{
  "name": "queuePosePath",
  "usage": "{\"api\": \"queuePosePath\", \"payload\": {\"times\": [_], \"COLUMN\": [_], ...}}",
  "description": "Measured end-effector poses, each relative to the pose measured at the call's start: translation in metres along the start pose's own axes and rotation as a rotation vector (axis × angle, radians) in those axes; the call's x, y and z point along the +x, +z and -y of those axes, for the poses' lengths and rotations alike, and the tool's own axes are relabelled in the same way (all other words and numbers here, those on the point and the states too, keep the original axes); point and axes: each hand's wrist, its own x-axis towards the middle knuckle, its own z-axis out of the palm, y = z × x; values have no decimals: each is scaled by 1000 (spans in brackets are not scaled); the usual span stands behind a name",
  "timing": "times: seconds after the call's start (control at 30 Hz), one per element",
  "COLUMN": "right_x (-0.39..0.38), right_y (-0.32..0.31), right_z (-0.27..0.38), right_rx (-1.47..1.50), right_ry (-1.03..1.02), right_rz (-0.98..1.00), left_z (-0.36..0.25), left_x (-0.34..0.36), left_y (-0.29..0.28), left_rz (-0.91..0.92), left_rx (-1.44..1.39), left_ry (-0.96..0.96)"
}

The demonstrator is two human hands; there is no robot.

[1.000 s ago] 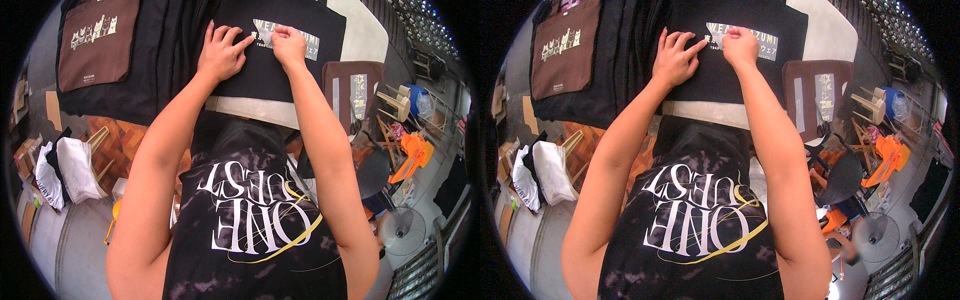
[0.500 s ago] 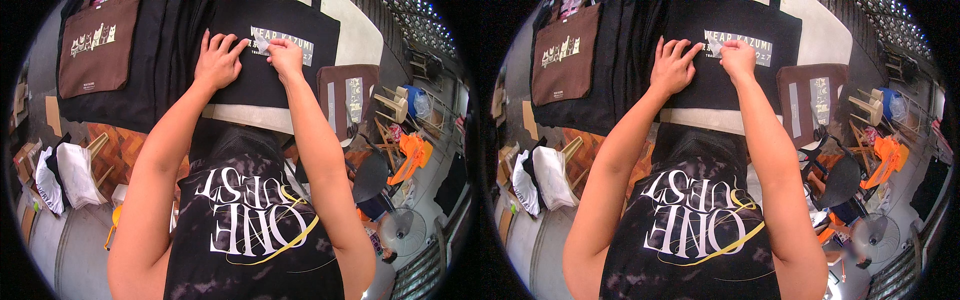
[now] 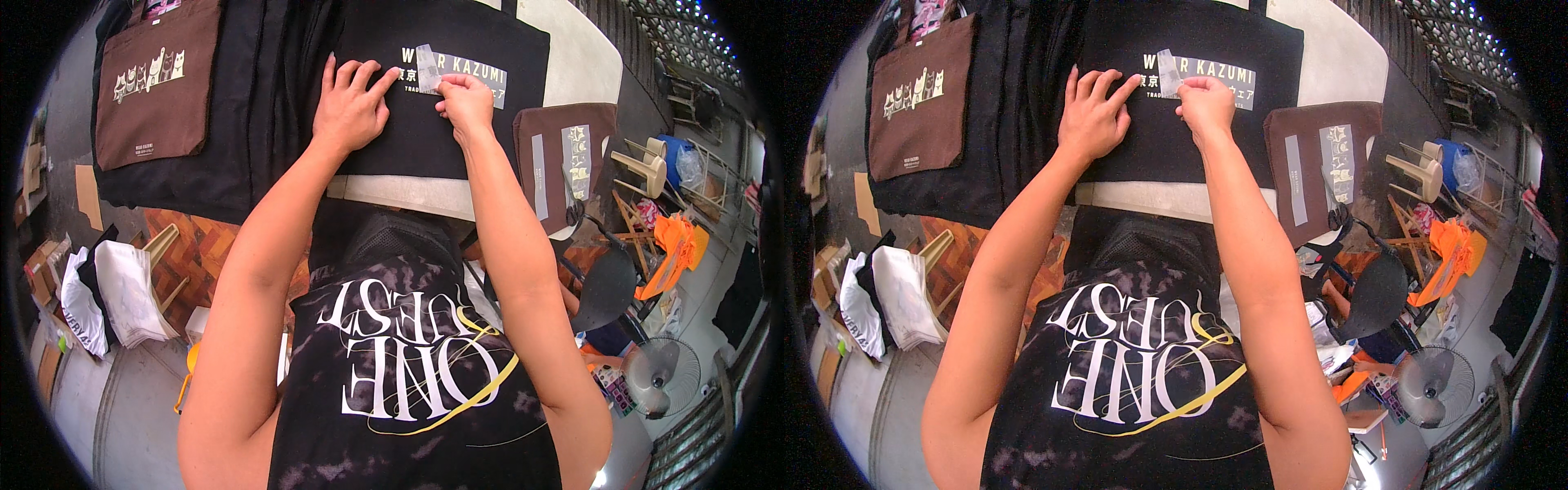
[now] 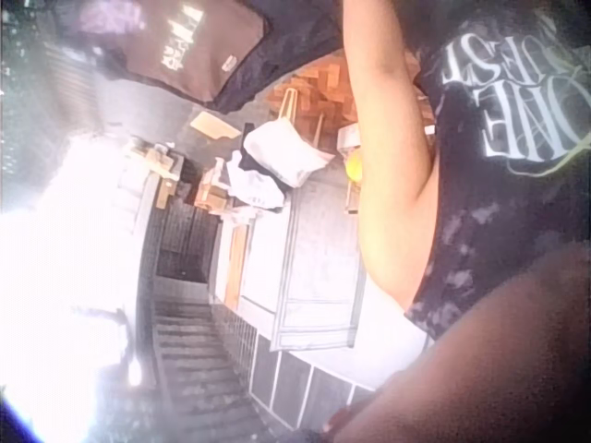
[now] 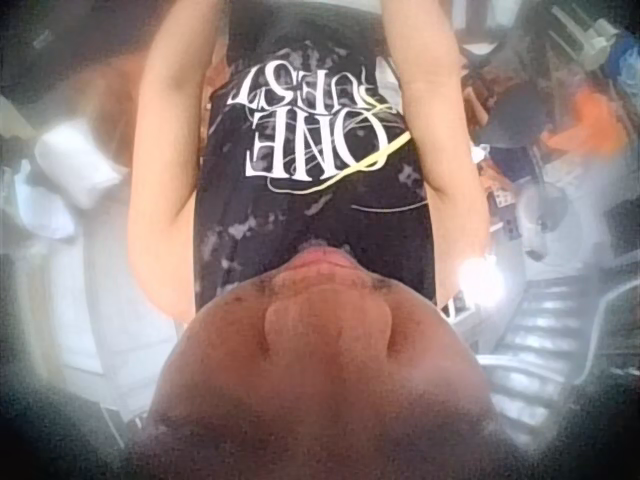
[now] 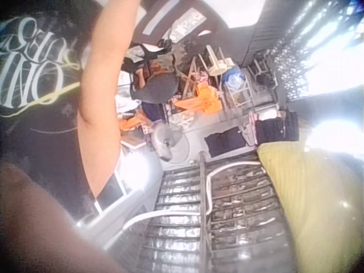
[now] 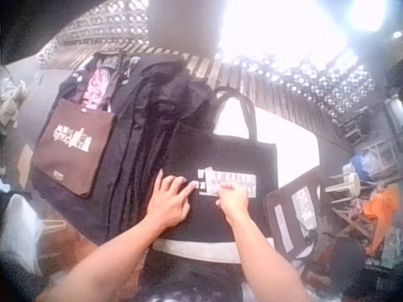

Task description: The person uses scissors to trim the edges of printed transfer sheets on black and brown tote bags. They then place the bags on a heat press machine, operate the controls, and remove the finished bags.

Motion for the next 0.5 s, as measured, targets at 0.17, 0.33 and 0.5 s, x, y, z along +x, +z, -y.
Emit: {"api": "queuePosePath", "payload": {"times": [0.17,0.33,0.5], "right_x": [7,11,18], "right_y": [-1,-1,-4], "right_z": [-8,-3,-8], "right_rx": [56,13,78], "right_ry": [-71,-101,-137], "right_rz": [-27,-10,-24], "left_z": [-1,0,0], "left_x": [0,-1,-1], "left_y": [1,1,1], "left_rz": [-9,-16,-16], "left_rx": [0,4,29], "left_ry": [6,7,11]}}
